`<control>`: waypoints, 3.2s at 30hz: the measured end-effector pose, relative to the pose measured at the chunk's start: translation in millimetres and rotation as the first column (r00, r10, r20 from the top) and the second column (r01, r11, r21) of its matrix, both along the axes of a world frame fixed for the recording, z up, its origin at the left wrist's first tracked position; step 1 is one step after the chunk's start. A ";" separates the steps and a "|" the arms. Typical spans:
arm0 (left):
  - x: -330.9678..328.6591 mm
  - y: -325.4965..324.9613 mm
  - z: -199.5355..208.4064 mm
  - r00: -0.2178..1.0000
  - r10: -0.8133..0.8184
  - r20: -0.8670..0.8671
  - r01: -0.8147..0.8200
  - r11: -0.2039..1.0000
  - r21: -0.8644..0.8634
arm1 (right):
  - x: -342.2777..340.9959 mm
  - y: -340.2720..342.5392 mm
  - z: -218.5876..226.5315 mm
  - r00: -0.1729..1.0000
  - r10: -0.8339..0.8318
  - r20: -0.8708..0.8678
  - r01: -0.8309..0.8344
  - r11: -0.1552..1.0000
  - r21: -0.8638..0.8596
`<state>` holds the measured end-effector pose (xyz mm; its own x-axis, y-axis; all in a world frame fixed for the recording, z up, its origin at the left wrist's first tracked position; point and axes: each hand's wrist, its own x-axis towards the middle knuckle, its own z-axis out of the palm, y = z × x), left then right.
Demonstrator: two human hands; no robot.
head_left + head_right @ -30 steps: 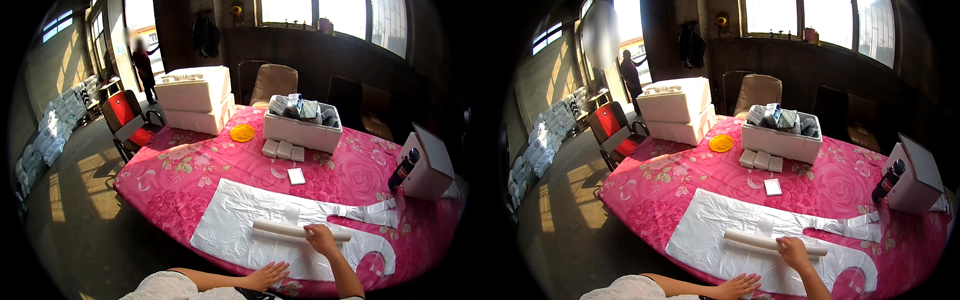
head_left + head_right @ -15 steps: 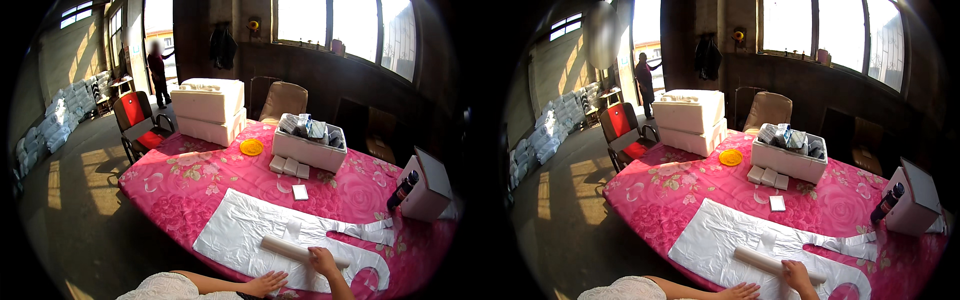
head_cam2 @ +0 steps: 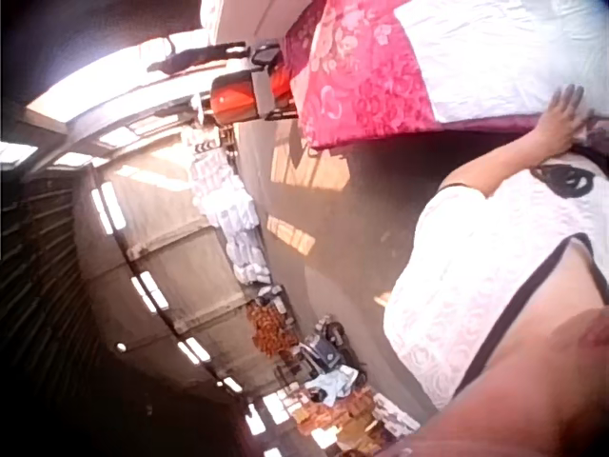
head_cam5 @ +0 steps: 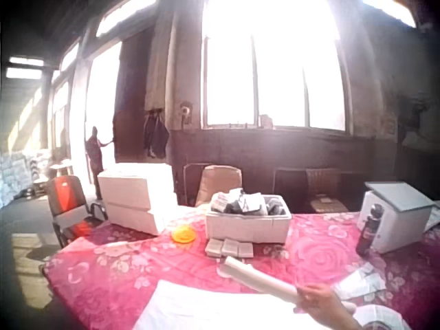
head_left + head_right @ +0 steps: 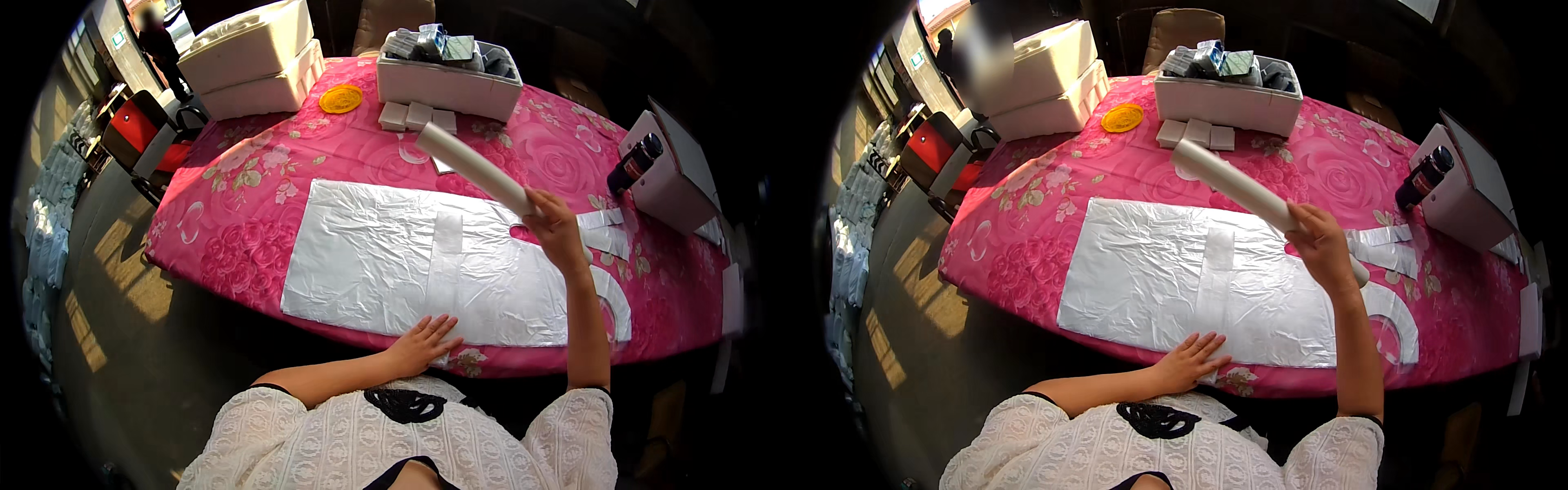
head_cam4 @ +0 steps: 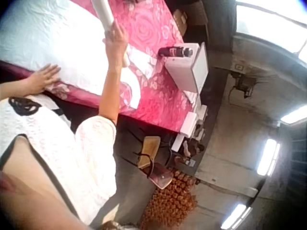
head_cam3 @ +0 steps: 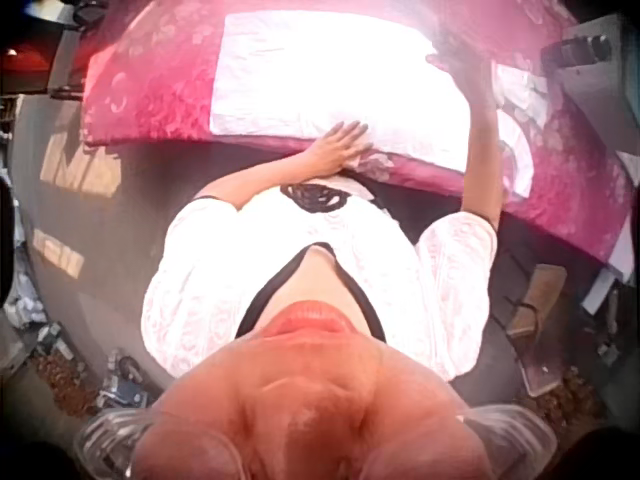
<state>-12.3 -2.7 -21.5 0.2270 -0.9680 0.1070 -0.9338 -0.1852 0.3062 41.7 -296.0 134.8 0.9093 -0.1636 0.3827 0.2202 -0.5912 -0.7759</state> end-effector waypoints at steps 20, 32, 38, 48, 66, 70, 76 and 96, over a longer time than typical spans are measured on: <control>-0.1 1.2 -28.2 1.000 -0.029 -0.008 0.027 0.991 -0.131 | 36.9 34.2 -118.2 0.993 0.088 -0.081 -0.116 0.866 -0.487; 2.1 8.1 -12.3 0.986 -0.046 0.162 0.054 0.998 -0.042 | 19.4 62.1 -97.2 0.907 0.373 -0.197 -0.364 0.458 -0.811; -0.9 4.8 -10.5 0.969 -0.053 0.241 0.060 0.998 -0.023 | 70.9 -46.0 85.1 0.633 -0.312 0.708 0.746 0.490 -0.451; 7.8 12.2 -15.6 0.962 -0.142 0.231 0.155 0.987 -0.037 | -0.8 60.9 -36.5 0.990 0.125 0.064 -0.047 0.727 -0.685; 12.6 21.5 -11.0 0.966 -0.233 0.112 0.240 0.969 -0.052 | -19.3 56.3 -104.9 0.973 0.216 -0.084 -0.224 0.777 -0.589; 17.4 27.1 -7.6 0.957 -0.288 0.041 0.290 0.955 -0.065 | -64.1 89.5 -115.9 0.867 0.446 -0.224 -0.499 0.756 -0.424; 23.6 32.1 -22.9 0.935 -0.346 0.080 0.355 0.894 -0.272 | -72.3 100.8 -123.7 0.871 0.437 -0.223 -0.491 0.776 -0.395; 59.5 11.1 33.8 1.000 -0.003 -0.029 -0.004 0.973 -0.232 | -76.9 107.4 -136.4 0.973 0.221 -0.068 -0.230 0.903 -0.364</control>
<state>47.2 8.4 12.3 0.2341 -0.9175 0.3216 -0.9236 -0.1067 0.3681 -35.1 -188.6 -1.5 0.9149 0.1945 0.3536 0.3653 -0.7717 -0.5206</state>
